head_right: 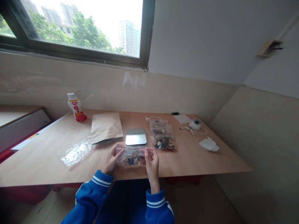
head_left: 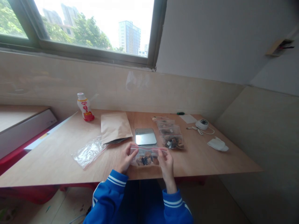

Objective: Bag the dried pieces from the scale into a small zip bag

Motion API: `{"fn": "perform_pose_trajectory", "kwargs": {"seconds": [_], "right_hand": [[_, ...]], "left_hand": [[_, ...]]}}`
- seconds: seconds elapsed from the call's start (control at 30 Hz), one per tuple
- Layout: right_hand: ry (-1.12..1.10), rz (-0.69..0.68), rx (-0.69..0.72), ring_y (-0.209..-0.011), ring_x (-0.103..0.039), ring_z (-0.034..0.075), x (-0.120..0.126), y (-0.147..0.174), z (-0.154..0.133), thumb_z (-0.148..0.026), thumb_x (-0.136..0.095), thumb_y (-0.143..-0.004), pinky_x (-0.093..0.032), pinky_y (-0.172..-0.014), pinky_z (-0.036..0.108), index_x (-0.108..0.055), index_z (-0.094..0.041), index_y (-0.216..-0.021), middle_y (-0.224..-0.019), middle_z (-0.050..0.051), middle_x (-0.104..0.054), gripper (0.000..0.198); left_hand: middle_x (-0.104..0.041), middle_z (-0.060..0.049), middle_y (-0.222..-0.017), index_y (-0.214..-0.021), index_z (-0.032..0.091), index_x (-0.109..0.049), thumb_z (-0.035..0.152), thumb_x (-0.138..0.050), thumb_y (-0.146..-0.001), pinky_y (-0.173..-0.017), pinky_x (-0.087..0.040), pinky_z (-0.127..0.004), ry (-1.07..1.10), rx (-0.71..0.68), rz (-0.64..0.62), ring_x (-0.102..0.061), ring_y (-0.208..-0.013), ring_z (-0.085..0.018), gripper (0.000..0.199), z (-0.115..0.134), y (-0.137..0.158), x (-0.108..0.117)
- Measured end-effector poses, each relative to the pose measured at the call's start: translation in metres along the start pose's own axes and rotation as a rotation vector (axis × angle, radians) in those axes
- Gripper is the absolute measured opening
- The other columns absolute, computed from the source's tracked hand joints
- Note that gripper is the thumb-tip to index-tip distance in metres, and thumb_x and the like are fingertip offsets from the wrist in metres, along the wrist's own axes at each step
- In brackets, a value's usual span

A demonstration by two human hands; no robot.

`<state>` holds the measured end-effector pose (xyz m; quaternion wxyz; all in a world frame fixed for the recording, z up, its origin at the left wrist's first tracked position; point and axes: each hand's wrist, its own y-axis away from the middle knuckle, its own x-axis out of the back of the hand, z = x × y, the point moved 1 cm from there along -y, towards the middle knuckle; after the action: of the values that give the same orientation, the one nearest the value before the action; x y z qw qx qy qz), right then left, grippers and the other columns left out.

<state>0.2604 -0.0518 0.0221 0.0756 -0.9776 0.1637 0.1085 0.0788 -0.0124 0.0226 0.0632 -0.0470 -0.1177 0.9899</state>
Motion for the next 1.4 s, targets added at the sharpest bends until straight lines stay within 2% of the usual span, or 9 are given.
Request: {"fn": "perform_pose_trajectory", "kwargs": {"seconds": [0.2,0.33,0.47,0.63,0.77,0.9,1.03,1.27,1.4], "right_hand": [[-0.050,-0.119,-0.001,-0.097,-0.069,0.021,-0.005,0.001,0.002,-0.040,-0.066,-0.080,-0.053,-0.087,0.034,-0.056,-0.021,-0.099,-0.098,0.007,-0.074,0.029],[-0.019,-0.137,-0.014,-0.094,-0.069,0.022,-0.008,0.002,0.000,-0.039,-0.064,-0.082,-0.055,-0.084,0.035,-0.057,-0.019,-0.097,-0.096,0.008,-0.074,0.026],[-0.004,-0.130,0.000,-0.093,-0.070,0.022,-0.005,0.000,0.000,-0.040,-0.065,-0.081,-0.055,-0.084,0.036,-0.058,-0.018,-0.095,-0.095,0.009,-0.074,0.027],[0.016,-0.124,-0.011,-0.094,-0.070,0.023,0.000,-0.003,0.000,-0.042,-0.067,-0.079,-0.053,-0.087,0.036,-0.061,-0.017,-0.094,-0.095,0.009,-0.075,0.029],[0.043,-0.101,-0.034,-0.088,-0.071,0.023,0.001,-0.002,0.001,-0.045,-0.068,-0.077,-0.055,-0.079,0.034,-0.065,-0.016,-0.092,-0.092,0.009,-0.075,0.032],[0.057,-0.059,-0.062,-0.081,-0.071,0.023,0.001,-0.001,0.004,-0.044,-0.070,-0.075,-0.056,-0.071,0.031,-0.067,-0.016,-0.090,-0.087,0.008,-0.075,0.032],[0.061,-0.037,-0.056,-0.082,-0.070,0.023,0.000,0.000,0.005,-0.043,-0.070,-0.075,-0.056,-0.073,0.032,-0.068,-0.015,-0.089,-0.086,0.009,-0.075,0.032],[0.035,-0.017,-0.016,-0.084,-0.070,0.022,-0.002,-0.001,0.001,-0.043,-0.069,-0.076,-0.055,-0.078,0.034,-0.062,-0.018,-0.090,-0.087,0.007,-0.075,0.030],[-0.052,-0.109,-0.029,-0.092,-0.069,0.022,-0.002,0.001,0.003,-0.042,-0.066,-0.080,-0.054,-0.085,0.036,-0.057,-0.020,-0.097,-0.096,0.006,-0.074,0.029]], "left_hand": [[-0.062,-0.002,-0.079,-0.088,0.016,-0.062,0.043,-0.062,-0.080,-0.048,-0.039,-0.018,-0.108,-0.041,0.061,-0.052,-0.058,-0.009,0.028,-0.005,0.002,0.004],[-0.063,-0.002,-0.075,-0.083,0.016,-0.063,0.040,-0.063,-0.080,-0.056,-0.045,-0.021,-0.150,-0.081,0.070,-0.058,-0.064,-0.012,0.025,-0.007,0.004,0.004],[-0.064,-0.001,-0.075,-0.083,0.016,-0.063,0.038,-0.063,-0.080,-0.059,-0.047,-0.021,-0.194,-0.104,0.059,-0.059,-0.065,-0.012,0.023,-0.009,0.002,0.003],[-0.064,0.000,-0.070,-0.083,0.017,-0.064,0.040,-0.060,-0.082,-0.054,-0.046,-0.020,-0.272,-0.095,0.050,-0.059,-0.061,-0.012,0.023,-0.011,0.001,0.002],[-0.066,-0.001,-0.072,-0.083,0.016,-0.065,0.039,-0.060,-0.082,-0.052,-0.046,-0.020,-0.304,-0.162,0.077,-0.060,-0.061,-0.012,0.023,-0.012,0.003,0.002],[-0.064,0.000,-0.064,-0.081,0.016,-0.066,0.038,-0.061,-0.082,-0.049,-0.045,-0.019,-0.356,-0.240,0.156,-0.057,-0.056,-0.011,0.022,-0.016,0.005,0.003],[-0.062,0.001,-0.060,-0.081,0.017,-0.067,0.036,-0.062,-0.081,-0.048,-0.045,-0.019,-0.396,-0.279,0.203,-0.054,-0.052,-0.009,0.020,-0.019,0.007,0.003],[-0.066,0.000,-0.064,-0.083,0.017,-0.067,0.037,-0.062,-0.081,-0.049,-0.047,-0.020,-0.317,-0.185,0.112,-0.060,-0.056,-0.012,0.020,-0.021,0.005,0.004],[-0.070,-0.002,-0.074,-0.087,0.017,-0.068,0.038,-0.067,-0.076,-0.059,-0.052,-0.024,-0.243,-0.144,0.062,-0.065,-0.065,-0.015,0.024,-0.019,0.005,0.005]]}}
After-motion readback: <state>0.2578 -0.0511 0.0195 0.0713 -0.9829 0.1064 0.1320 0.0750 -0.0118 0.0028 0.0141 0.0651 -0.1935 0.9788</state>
